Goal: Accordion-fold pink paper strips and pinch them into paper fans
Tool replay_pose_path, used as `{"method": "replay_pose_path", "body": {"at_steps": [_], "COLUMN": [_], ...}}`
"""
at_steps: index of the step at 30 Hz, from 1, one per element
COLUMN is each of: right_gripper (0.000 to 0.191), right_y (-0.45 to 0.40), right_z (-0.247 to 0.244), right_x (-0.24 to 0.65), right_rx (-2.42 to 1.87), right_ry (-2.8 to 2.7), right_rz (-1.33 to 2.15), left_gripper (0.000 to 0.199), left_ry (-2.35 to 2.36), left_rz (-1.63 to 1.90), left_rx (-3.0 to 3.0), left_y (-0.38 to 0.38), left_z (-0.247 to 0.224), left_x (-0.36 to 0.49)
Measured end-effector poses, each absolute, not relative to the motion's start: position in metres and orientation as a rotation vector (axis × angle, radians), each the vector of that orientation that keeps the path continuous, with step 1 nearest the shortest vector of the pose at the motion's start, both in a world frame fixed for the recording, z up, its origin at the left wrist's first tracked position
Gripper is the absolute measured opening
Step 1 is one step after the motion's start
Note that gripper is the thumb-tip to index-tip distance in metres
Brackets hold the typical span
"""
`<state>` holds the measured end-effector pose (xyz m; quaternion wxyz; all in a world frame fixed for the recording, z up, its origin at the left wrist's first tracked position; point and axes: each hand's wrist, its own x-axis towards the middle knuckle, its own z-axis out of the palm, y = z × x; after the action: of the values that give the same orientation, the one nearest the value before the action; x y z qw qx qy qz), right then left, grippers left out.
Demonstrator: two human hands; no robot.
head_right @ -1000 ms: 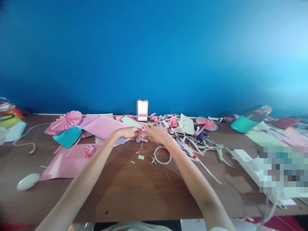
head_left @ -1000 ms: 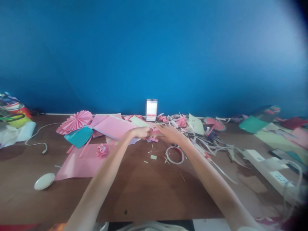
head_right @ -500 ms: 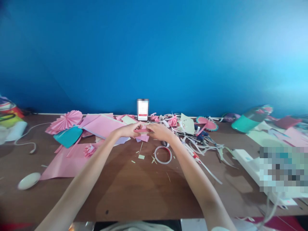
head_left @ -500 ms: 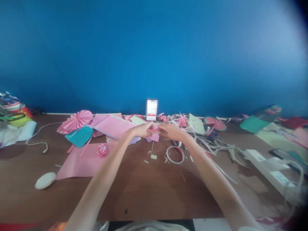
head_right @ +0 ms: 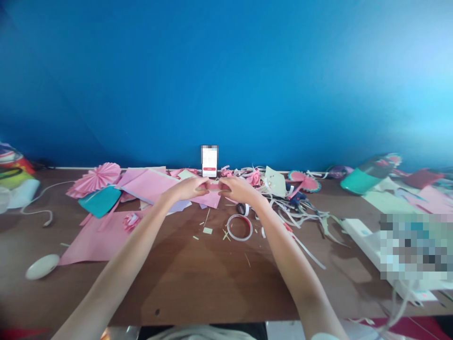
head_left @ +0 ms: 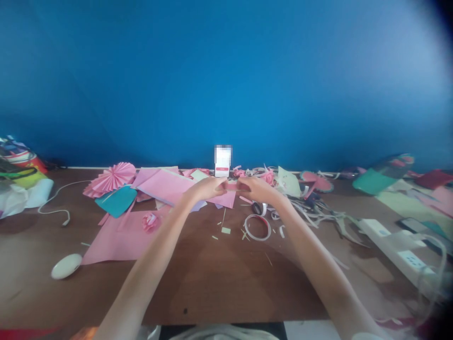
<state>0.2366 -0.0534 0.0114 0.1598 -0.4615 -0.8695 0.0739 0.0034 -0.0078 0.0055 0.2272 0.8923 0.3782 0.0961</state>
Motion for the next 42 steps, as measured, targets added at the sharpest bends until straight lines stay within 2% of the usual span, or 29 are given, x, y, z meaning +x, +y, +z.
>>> {"method": "replay_pose_path", "body": {"at_steps": [13, 22, 29, 33, 42], "right_gripper": [0.015, 0.017, 0.015, 0.012, 0.012], "right_y": [-0.043, -0.045, -0.044, -0.047, -0.049], "right_z": [0.003, 0.009, 0.007, 0.006, 0.006], "right_x": [0.247, 0.253, 0.250, 0.238, 0.231], "right_rx": [-1.227, -1.242, -1.271, -1.314, -1.241], "right_ry": [-2.407, -2.371, -2.371, -2.344, -2.320], "right_rz": [0.179, 0.154, 0.113, 0.118, 0.185], "left_gripper": [0.014, 0.028, 0.022, 0.025, 0.018], "left_ry": [1.010, 1.095, 1.032, 0.938, 0.858], "left_rz": [0.357, 0.374, 0.401, 0.346, 0.537], "left_rx": [2.489, 2.416, 2.392, 2.443, 2.543], "left_y": [0.004, 0.004, 0.002, -0.005, -0.004], "left_z": [0.004, 0.013, 0.013, 0.011, 0.001], "left_x": [-0.012, -0.022, -0.022, -0.009, 0.009]}}
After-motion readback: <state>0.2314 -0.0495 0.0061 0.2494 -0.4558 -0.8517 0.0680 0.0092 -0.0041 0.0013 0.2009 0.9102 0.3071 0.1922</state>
